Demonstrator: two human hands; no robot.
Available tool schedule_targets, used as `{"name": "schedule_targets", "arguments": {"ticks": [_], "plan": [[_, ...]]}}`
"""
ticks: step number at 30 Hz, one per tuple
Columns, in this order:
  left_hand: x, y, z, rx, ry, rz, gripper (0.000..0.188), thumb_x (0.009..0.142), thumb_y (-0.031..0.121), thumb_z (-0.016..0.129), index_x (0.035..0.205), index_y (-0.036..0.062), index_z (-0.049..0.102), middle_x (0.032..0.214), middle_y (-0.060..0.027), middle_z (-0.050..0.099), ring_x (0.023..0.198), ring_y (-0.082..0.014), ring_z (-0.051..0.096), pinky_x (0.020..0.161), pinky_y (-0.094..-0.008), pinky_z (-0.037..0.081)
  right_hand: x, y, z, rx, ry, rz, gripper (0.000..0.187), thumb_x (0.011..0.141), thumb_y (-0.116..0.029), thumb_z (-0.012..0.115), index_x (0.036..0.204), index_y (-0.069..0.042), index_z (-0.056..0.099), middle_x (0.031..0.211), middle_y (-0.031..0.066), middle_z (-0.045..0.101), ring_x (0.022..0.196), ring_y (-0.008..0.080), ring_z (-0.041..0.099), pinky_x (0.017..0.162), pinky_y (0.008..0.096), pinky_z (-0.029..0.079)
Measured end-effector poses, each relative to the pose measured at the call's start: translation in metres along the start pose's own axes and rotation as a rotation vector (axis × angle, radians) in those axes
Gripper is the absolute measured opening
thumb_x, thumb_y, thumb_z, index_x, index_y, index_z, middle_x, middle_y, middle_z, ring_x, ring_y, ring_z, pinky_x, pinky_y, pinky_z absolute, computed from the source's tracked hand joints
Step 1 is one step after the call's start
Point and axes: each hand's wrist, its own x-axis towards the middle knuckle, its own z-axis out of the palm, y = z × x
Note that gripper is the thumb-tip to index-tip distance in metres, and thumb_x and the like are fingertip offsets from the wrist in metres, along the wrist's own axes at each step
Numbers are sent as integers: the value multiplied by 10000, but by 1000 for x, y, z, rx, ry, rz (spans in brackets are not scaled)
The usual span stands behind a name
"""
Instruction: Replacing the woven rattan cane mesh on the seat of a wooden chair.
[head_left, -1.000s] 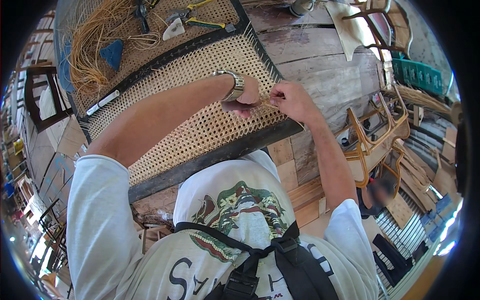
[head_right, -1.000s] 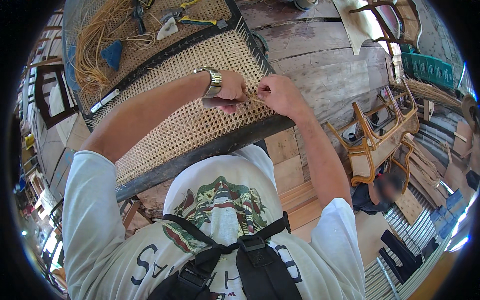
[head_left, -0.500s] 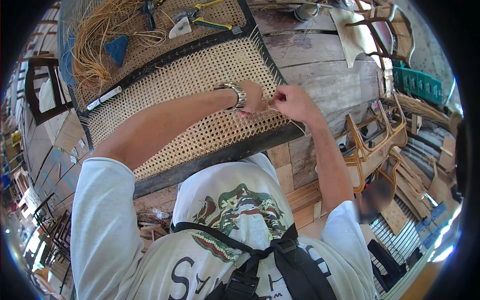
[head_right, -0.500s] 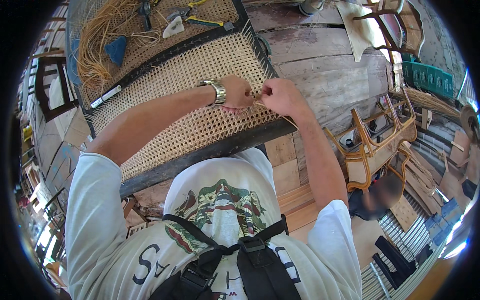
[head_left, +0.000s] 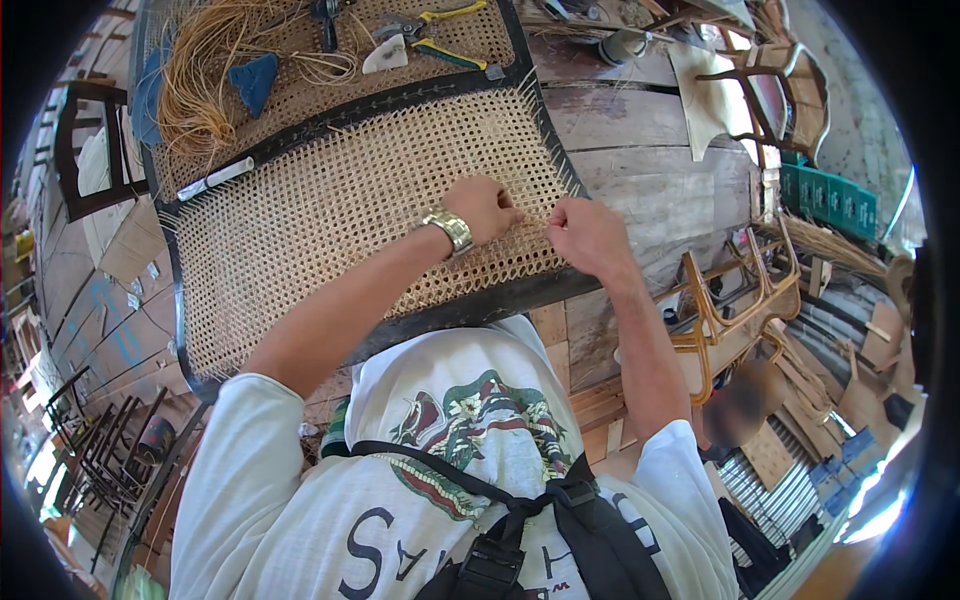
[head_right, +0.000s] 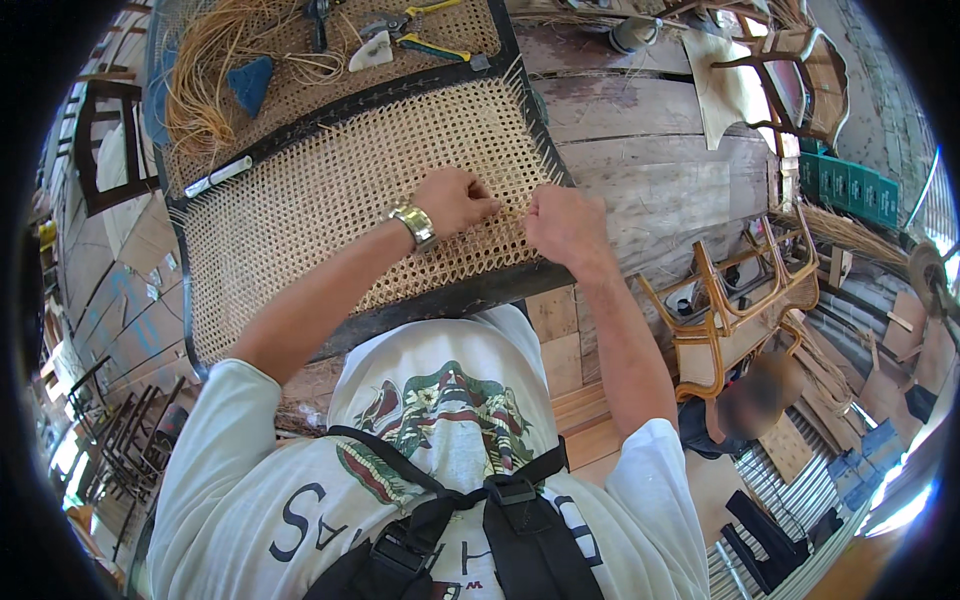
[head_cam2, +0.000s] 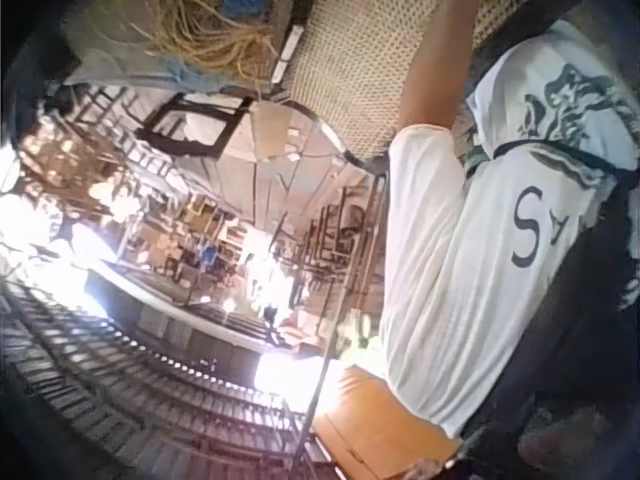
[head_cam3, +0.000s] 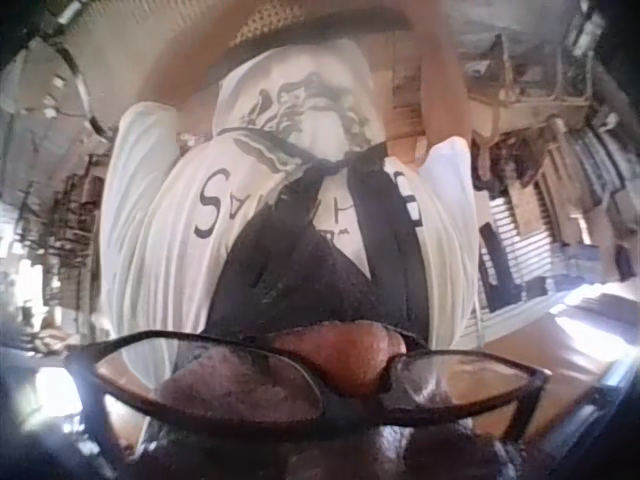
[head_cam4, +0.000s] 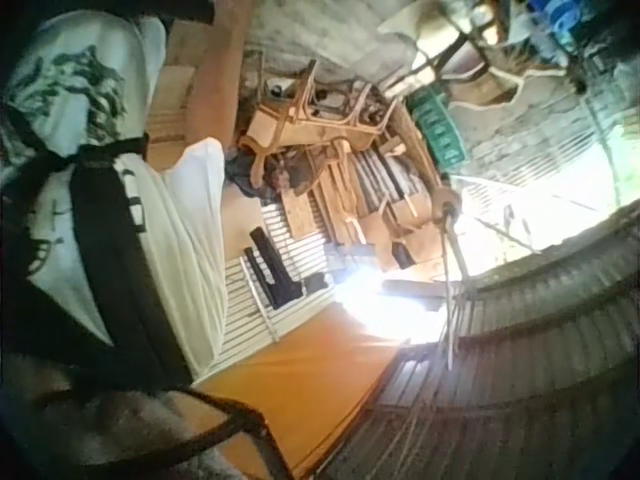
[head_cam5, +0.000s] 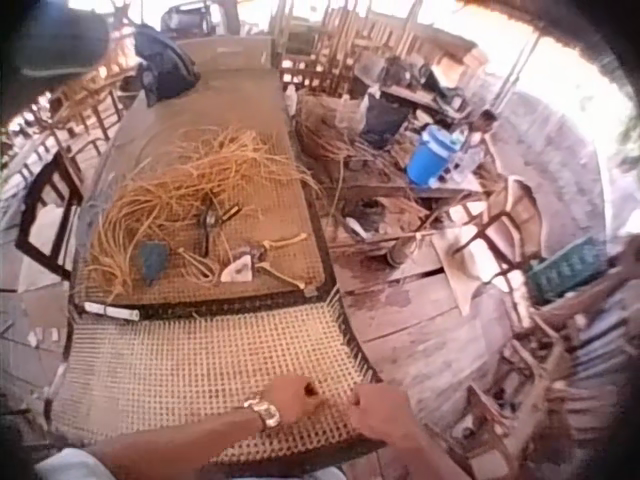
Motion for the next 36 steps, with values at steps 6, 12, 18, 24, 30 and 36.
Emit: {"name": "schedule_targets", "arguments": {"ticks": [6, 12, 18, 24, 30, 36], "plan": [[-12, 9, 15, -177, 137, -38, 274, 755, 341, 805, 843, 97, 718, 808, -124, 723, 772, -288, 702, 729, -406, 548, -6, -9, 11, 103, 77, 182, 191, 732, -167, 621, 891, -124, 718, 893, 142, 725, 933, 344, 678, 886, 491, 445], [-7, -1, 14, -103, 275, 1, 275, 785, 291, 799, 826, 53, 668, 785, -106, 706, 702, -243, 671, 668, -369, 529, -10, -19, 11, -28, 146, 177, 200, 739, -184, 642, 909, -141, 737, 967, 128, 736, 999, 346, 670, 929, 536, 431], [-19, -11, -75, -163, 198, -109, 255, 766, 253, 815, 778, 69, 638, 763, -86, 698, 685, -180, 651, 633, -337, 516, 0, -24, 18, 92, 105, 388, 226, 766, -223, 665, 963, -160, 756, 1098, 138, 721, 1090, 362, 653, 985, 552, 421], [-17, -12, -97, 81, 272, 74, 257, 729, 202, 832, 741, 70, 612, 697, -64, 666, 619, -147, 609, 581, -319, 484, -13, -23, 27, 87, 210, 402, 262, 792, -243, 662, 1029, -169, 745, 1083, 124, 726, 1066, 352, 661, 969, 561, 419], [9, -87, -141, 258, 211, -21, 421, 735, 425, 814, 882, 58, 669, 932, -102, 727, 871, -253, 688, 759, -379, 539, -86, 1, 17, 453, 116, 116, 407, 842, -346, 727, 1197, -148, 695, 933, 29, 710, 977, 260, 631, 890, 400, 465], [-3, -39, -144, 319, 384, 41, 514, 822, 535, 737, 1058, 79, 715, 1155, -156, 677, 1041, -280, 653, 891, -400, 506, -142, 130, 68, 721, 529, 195, 748, 854, -461, 759, 1392, -6, 509, 1180, 133, 647, 1113, 208, 571, 989, 349, 443]]}}
